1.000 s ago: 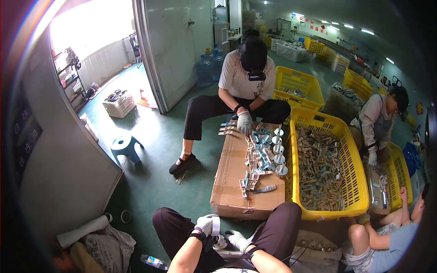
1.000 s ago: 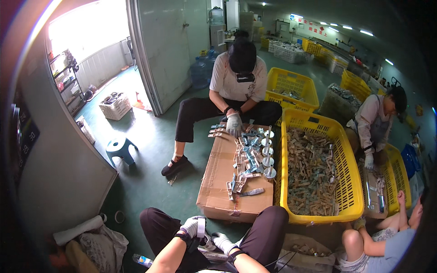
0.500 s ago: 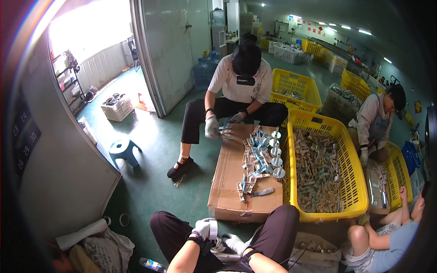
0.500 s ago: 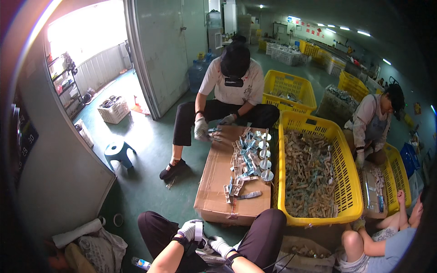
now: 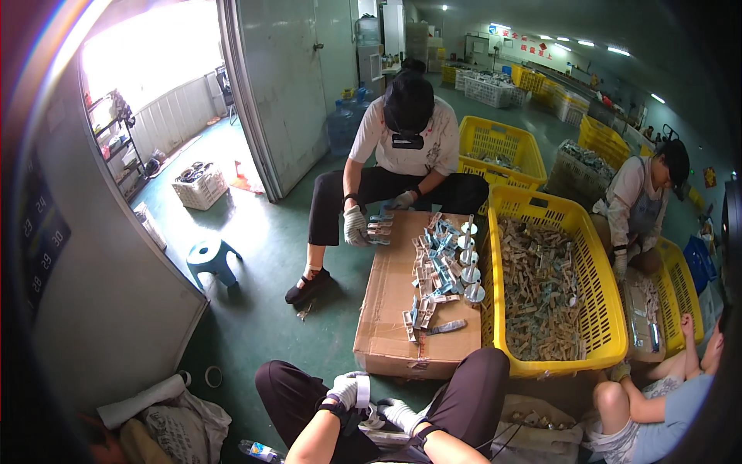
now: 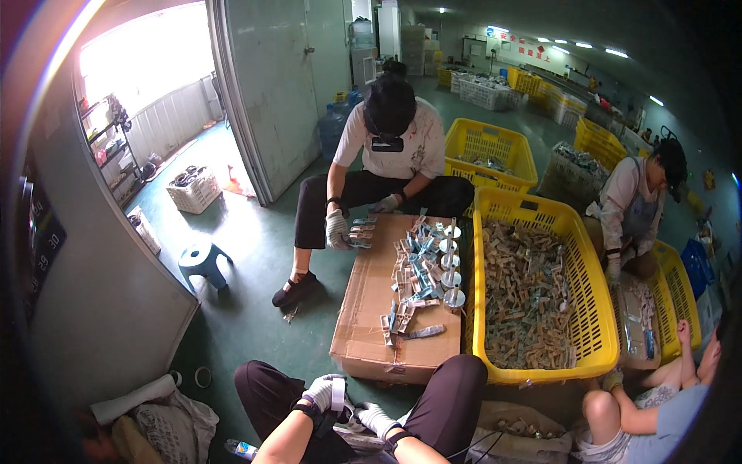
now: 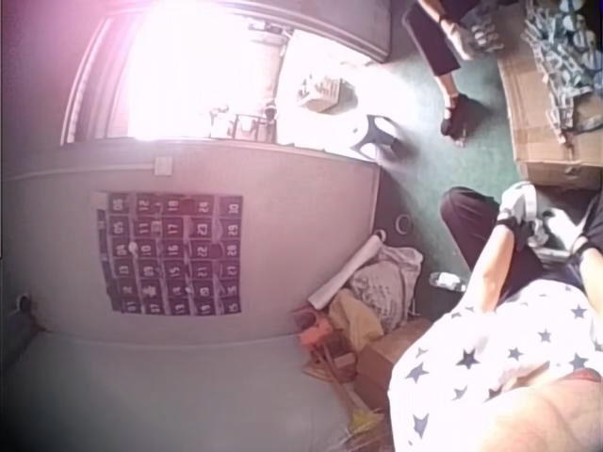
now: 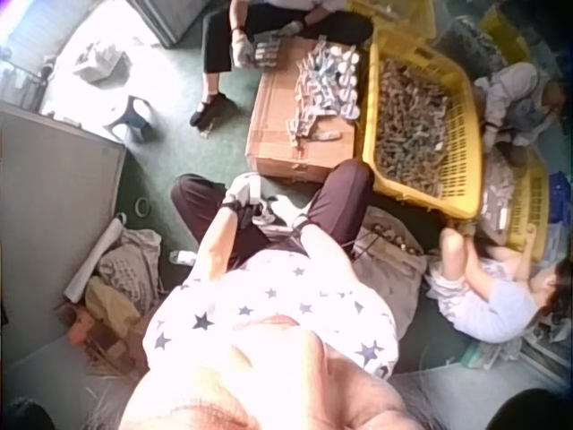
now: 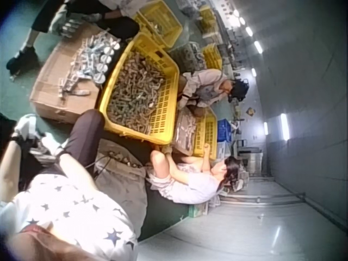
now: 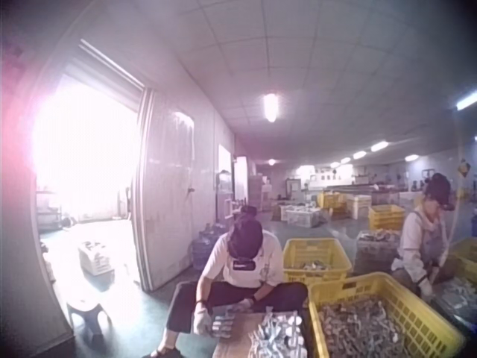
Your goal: Sort small metal components into organized piles on a cardboard box.
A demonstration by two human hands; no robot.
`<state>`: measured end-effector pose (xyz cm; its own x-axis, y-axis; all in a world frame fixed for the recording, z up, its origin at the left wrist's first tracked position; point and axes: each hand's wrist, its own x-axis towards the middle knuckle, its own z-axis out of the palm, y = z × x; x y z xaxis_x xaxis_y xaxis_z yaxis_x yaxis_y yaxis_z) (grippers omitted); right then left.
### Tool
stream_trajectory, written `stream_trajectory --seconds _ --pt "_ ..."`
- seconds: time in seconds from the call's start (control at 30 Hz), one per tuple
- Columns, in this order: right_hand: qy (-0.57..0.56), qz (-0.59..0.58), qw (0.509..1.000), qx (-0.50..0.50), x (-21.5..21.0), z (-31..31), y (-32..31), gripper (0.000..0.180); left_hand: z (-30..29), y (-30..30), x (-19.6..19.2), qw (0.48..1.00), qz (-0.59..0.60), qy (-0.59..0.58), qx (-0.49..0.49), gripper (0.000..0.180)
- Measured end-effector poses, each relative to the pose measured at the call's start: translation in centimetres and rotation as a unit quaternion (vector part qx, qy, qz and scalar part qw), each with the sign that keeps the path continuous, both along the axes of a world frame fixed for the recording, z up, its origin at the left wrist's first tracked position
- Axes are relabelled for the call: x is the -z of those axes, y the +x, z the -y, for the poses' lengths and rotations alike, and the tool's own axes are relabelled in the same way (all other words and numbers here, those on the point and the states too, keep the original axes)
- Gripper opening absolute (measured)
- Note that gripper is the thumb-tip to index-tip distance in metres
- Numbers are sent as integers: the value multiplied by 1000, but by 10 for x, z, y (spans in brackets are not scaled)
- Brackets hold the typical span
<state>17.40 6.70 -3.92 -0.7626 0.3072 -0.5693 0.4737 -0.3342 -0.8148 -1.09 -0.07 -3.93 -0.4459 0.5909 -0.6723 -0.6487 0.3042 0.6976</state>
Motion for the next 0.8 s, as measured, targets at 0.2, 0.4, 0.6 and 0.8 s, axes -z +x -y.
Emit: stream_trajectory --seconds 0.2,0.4,0.6,0.8 --pt "47 17 999 -6 -1 -5 5 29 -6 5 -5 1000 -1 20 21 25" --pt "14 6 1000 14 -10 -2 0 32 -2 3 -13 1000 11 24 -4 24" --pt "35 -7 999 10 1 -2 2 28 -1 4 -20 998 34 38 -27 26" --pt "32 -17 999 7 3 -1 3 26 -2 5 -20 997 51 45 -34 26"
